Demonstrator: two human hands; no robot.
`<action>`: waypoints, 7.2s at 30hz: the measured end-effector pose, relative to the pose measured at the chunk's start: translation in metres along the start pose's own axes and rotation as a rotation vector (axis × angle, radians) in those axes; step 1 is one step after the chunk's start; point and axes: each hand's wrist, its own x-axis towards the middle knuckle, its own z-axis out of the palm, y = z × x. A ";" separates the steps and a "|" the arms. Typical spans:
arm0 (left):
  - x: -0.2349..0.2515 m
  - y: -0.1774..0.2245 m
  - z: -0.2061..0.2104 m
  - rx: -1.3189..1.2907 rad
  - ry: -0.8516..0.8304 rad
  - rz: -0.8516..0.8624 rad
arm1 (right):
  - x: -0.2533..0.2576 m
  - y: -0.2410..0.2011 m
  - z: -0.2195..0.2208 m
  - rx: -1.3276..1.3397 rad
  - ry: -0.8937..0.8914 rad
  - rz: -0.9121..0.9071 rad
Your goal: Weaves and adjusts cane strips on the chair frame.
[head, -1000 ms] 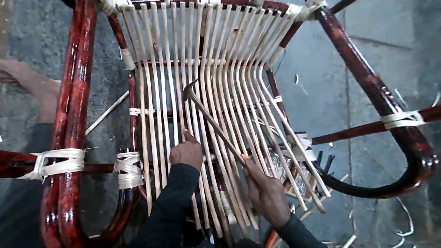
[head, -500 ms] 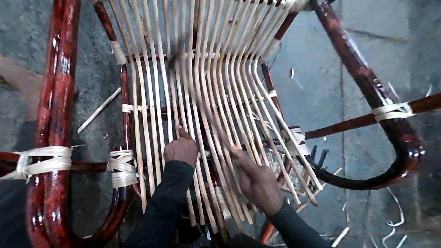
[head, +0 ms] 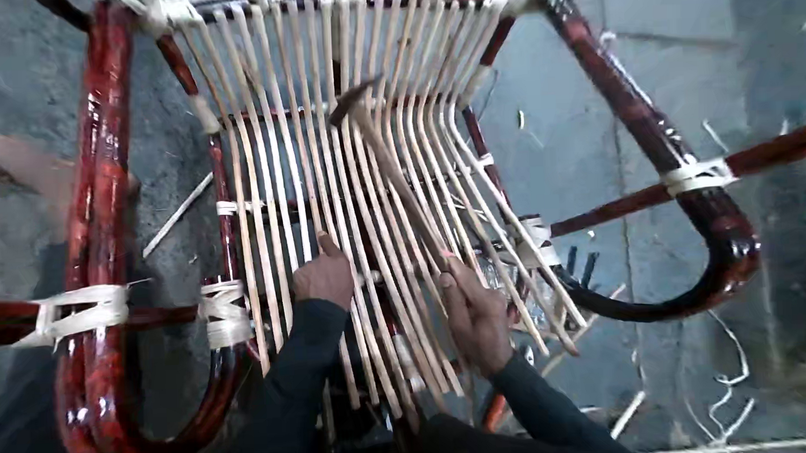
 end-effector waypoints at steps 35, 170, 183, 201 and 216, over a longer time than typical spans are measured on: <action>0.000 0.009 -0.003 0.094 0.018 -0.051 | 0.026 -0.017 -0.029 -0.018 0.097 -0.168; 0.111 -0.050 -0.081 -0.072 0.377 -0.034 | 0.055 -0.111 0.050 0.017 -0.961 0.035; -0.005 -0.030 -0.024 0.098 0.167 -0.053 | 0.045 -0.088 0.061 0.117 -0.962 -0.080; 0.004 -0.047 -0.010 0.055 0.510 0.111 | 0.038 0.075 -0.162 -0.265 0.408 0.097; -0.002 -0.031 0.021 0.047 0.451 0.112 | 0.013 0.084 -0.169 -0.211 0.499 0.148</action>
